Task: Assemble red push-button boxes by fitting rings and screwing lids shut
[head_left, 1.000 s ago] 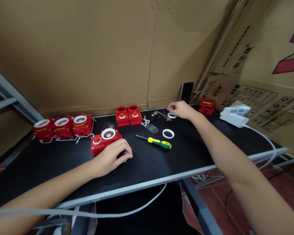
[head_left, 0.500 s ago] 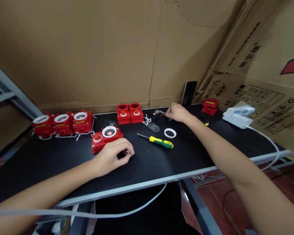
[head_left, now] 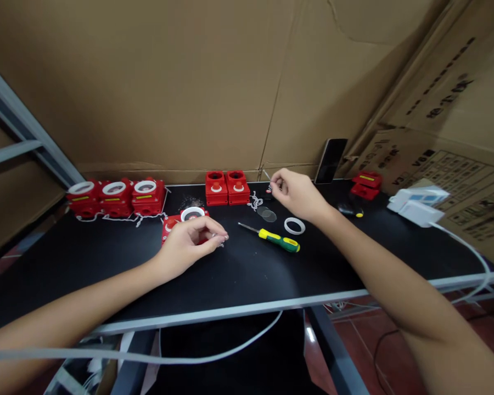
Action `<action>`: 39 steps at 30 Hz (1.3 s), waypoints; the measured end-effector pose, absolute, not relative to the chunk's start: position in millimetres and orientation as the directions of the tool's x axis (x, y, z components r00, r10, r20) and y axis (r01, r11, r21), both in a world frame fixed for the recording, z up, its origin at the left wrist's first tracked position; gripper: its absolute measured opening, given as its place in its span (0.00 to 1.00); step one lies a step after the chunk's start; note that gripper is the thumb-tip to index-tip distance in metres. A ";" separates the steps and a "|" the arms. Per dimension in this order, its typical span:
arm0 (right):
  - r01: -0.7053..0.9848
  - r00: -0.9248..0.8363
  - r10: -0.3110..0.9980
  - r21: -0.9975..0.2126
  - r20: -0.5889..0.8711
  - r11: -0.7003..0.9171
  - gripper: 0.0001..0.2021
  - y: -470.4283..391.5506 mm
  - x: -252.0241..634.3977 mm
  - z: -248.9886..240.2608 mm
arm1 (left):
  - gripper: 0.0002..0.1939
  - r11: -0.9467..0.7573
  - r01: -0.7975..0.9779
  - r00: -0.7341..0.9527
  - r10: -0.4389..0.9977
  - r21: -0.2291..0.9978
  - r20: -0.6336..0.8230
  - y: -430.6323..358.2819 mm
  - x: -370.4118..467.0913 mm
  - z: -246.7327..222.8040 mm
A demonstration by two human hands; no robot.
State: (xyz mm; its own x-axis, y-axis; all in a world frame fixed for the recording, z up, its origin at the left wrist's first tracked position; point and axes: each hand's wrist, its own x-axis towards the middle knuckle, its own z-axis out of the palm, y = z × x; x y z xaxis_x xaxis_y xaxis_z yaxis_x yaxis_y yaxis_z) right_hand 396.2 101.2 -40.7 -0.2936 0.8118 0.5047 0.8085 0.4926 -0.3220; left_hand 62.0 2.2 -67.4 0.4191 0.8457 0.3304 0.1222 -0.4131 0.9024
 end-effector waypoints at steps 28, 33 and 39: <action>0.346 -0.773 0.282 0.006 0.568 0.938 0.09 29.4 330.4 -67.9 | 0.14 -0.535 -0.007 0.348 0.790 0.845 0.504 -2.0 65.2 -60.4; 0.327 -0.776 0.282 -0.022 0.564 0.945 0.08 27.4 329.6 -67.1 | 0.12 -0.537 -0.013 0.343 0.790 0.843 0.508 -1.3 66.3 -61.6; 0.320 -0.748 0.282 -0.045 0.600 0.946 0.09 26.6 328.3 -66.5 | 0.13 -0.550 -0.019 0.335 0.783 0.835 0.524 -0.5 65.1 -62.0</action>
